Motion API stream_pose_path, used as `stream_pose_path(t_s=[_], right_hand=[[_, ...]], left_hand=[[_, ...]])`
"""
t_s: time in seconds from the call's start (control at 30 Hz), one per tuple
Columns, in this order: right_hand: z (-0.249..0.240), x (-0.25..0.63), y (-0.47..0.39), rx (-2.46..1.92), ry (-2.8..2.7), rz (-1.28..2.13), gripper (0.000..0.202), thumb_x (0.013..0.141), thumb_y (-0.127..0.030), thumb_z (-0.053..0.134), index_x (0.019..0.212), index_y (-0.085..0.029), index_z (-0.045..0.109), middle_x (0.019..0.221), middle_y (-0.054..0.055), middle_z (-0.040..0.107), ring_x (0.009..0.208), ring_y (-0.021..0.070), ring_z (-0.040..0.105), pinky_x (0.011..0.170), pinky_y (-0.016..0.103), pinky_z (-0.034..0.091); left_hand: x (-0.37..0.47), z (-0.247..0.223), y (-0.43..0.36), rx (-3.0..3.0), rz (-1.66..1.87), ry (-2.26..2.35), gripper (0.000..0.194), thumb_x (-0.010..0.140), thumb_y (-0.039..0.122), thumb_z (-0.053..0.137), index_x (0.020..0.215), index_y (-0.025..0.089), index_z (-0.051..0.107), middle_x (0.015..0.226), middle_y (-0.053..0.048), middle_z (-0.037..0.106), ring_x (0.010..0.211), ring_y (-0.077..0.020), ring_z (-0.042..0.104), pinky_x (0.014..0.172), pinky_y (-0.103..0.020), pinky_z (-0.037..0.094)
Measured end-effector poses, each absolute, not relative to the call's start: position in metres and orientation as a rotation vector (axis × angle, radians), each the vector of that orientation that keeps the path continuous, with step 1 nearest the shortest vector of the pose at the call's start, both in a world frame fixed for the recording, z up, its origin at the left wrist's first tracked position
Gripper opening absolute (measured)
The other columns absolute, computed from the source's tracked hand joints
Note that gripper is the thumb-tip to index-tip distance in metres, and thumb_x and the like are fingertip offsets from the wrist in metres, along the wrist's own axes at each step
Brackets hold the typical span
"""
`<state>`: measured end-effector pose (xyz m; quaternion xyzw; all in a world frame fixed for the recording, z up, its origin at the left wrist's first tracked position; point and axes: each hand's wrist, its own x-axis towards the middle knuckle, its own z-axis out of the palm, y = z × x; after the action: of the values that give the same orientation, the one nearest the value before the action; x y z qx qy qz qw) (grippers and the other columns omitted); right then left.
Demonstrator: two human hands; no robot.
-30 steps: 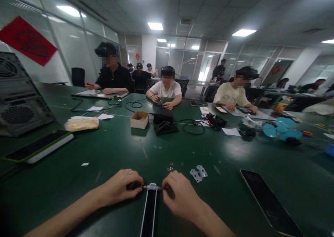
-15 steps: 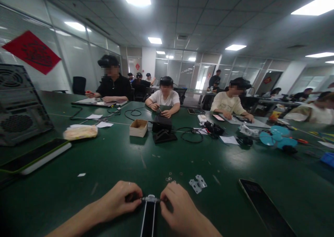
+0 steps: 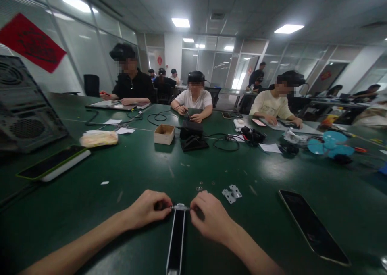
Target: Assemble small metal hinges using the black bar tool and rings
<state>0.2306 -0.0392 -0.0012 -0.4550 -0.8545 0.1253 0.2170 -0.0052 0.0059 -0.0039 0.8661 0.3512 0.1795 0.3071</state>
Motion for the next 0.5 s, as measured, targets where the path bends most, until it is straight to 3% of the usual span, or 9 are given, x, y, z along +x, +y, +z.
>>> stream_pose_path(t_s=[0.5], right_hand=[[-0.0021, 0.2316, -0.0384, -1.264, -2.389, 0.361, 0.01, 0.08, -0.011, 0.052, 0.081, -0.015, 0.061, 0.083, 0.005, 0.06, 0.077, 0.017, 0.054, 0.069, 0.03, 0.045]], left_hand=[[-0.0046, -0.0042, 0.0065, 2.292, 0.472, 0.919, 0.011, 0.078, 0.02, 0.06, 0.086, 0.015, 0.067, 0.073, 0.002, 0.066, 0.058, -0.0089, 0.056, 0.059, -0.017, 0.043]])
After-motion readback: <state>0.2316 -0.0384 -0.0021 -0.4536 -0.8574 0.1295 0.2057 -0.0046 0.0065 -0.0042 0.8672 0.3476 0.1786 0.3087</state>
